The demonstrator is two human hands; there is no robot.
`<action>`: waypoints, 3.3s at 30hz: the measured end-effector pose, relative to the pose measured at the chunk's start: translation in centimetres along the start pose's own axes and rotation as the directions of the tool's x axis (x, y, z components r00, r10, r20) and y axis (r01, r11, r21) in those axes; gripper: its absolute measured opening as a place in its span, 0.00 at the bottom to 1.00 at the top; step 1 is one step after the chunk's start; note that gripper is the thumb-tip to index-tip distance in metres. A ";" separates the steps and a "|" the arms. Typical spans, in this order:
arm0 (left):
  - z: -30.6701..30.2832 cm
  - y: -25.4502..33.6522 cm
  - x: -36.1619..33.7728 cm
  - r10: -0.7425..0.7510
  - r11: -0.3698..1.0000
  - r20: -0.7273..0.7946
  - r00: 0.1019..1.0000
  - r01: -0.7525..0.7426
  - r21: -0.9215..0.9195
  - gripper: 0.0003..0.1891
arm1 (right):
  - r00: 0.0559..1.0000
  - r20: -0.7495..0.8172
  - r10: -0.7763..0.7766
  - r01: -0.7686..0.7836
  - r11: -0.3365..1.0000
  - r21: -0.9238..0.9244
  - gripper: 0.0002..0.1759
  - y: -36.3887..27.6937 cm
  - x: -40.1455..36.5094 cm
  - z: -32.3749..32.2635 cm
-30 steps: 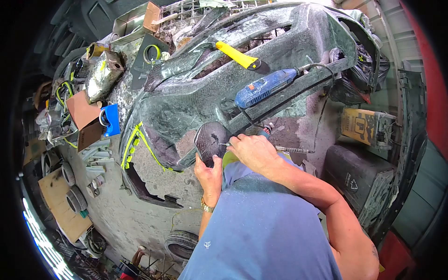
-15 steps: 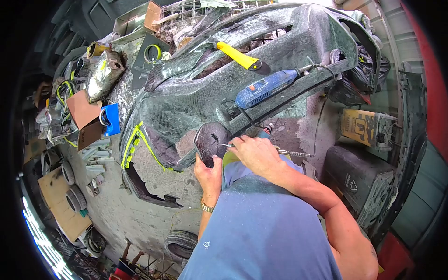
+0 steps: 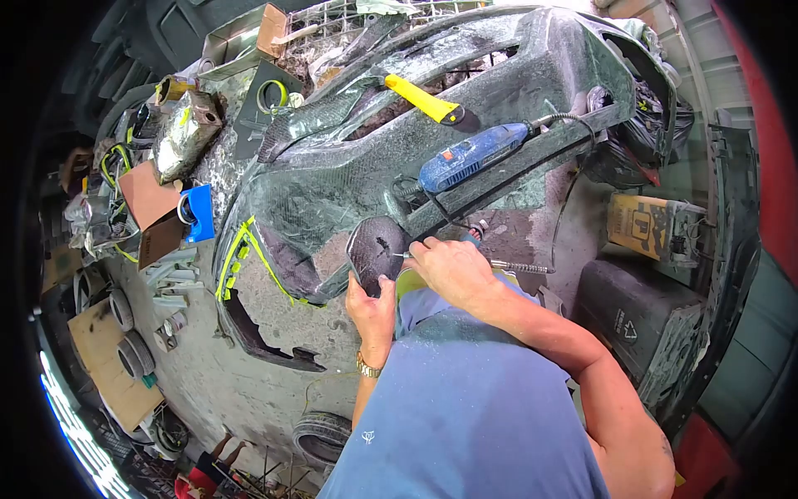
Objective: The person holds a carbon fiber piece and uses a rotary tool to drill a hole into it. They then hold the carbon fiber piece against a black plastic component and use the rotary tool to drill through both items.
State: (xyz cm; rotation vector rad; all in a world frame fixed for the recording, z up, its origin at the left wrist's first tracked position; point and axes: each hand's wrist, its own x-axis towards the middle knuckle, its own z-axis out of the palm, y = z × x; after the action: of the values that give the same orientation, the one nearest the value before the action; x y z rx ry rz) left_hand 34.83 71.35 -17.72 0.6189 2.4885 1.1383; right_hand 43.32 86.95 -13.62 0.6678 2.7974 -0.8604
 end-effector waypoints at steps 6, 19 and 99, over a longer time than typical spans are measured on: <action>0.2 -0.6 0.1 0.013 0.999 0.005 1.000 -0.013 -0.038 0.19 | 1.000 -0.008 -0.018 0.018 0.999 0.043 0.17 0.1 -0.2 0.2; 0.1 -0.6 0.1 -0.017 0.999 0.023 1.000 0.018 -0.040 0.20 | 0.999 0.029 0.016 -0.018 0.998 0.053 0.16 0.2 -0.1 -0.2; -0.1 -0.4 0.3 0.015 1.000 0.023 1.000 -0.016 0.011 0.21 | 0.998 0.059 0.011 -0.015 0.998 0.063 0.14 0.6 0.0 -0.3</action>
State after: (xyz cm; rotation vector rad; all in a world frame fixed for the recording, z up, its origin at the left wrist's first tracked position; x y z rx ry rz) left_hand 34.46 71.16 -17.96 0.6517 2.4770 1.1170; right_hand 43.58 87.51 -13.67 0.6582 2.7212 -0.9538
